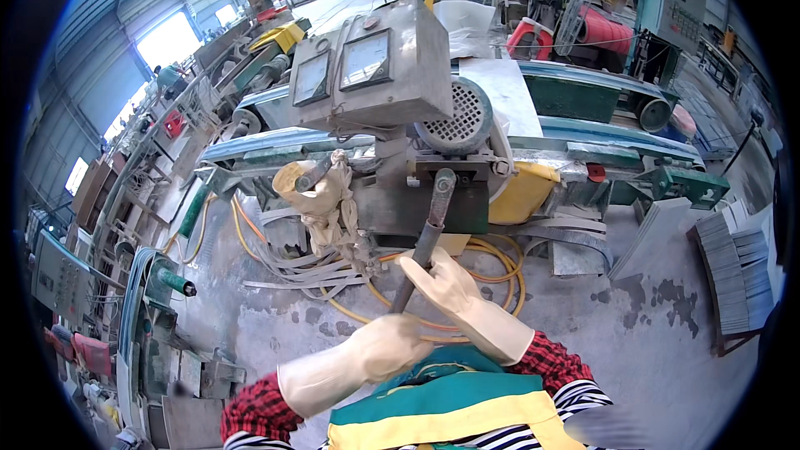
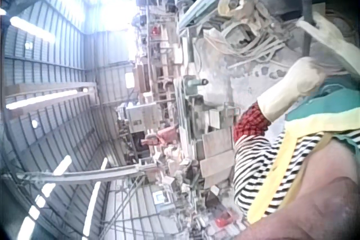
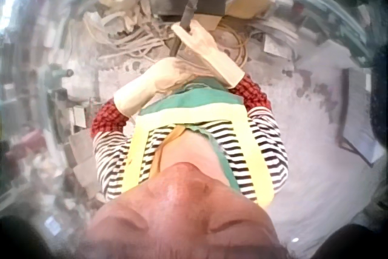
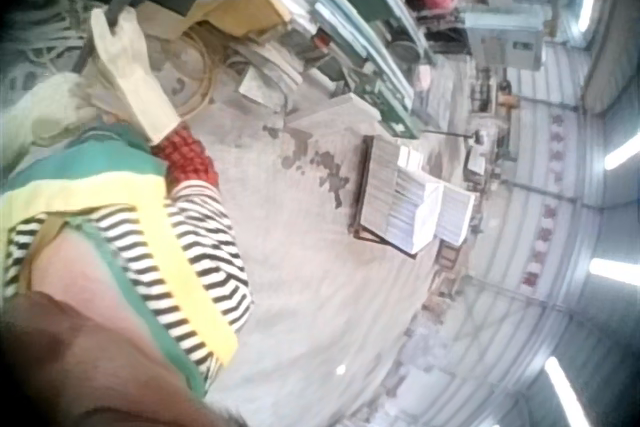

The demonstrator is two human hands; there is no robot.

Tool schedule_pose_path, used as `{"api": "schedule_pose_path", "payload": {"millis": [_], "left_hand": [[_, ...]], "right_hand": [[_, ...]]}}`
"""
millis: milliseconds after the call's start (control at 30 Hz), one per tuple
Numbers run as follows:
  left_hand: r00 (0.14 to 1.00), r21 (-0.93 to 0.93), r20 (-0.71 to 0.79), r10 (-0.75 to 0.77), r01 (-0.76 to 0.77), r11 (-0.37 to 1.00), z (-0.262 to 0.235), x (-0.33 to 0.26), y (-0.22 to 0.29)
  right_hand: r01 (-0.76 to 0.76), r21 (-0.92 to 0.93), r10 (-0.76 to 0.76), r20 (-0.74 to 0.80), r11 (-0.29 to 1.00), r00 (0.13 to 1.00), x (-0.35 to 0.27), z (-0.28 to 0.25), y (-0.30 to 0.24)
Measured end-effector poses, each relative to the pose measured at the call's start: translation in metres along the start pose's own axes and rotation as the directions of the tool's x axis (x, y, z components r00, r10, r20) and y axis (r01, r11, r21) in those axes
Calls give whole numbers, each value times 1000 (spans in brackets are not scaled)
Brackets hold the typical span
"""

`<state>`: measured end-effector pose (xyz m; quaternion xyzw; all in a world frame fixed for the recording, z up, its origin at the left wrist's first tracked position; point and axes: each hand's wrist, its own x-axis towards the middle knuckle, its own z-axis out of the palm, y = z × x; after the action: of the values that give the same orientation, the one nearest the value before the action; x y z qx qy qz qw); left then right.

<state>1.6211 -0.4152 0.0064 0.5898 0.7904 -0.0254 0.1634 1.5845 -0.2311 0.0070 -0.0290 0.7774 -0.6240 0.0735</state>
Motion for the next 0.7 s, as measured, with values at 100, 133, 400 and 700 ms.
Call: {"api": "schedule_pose_path", "payload": {"millis": [100, 133, 400, 700], "left_hand": [[976, -639, -25, -216, 151, 754, 50, -43, 5], [936, -840, 16, -352, 204, 502, 75, -54, 9], [788, -947, 196, -584, -4, -322, 111, -38, 9], [197, -627, 127, -972, -743, -233, 91, -52, -9]], "right_hand": [[18, -28, -19, -22, 999, 1000, 0, -6, 3], [21, -38, -22, -23, 999, 999, 1, -6, 4], [47, 108, -53, 56, 993, 997, 6, -4, 17], [759, -177, -779, -121, 627, 615, 49, 45, 28]]}}
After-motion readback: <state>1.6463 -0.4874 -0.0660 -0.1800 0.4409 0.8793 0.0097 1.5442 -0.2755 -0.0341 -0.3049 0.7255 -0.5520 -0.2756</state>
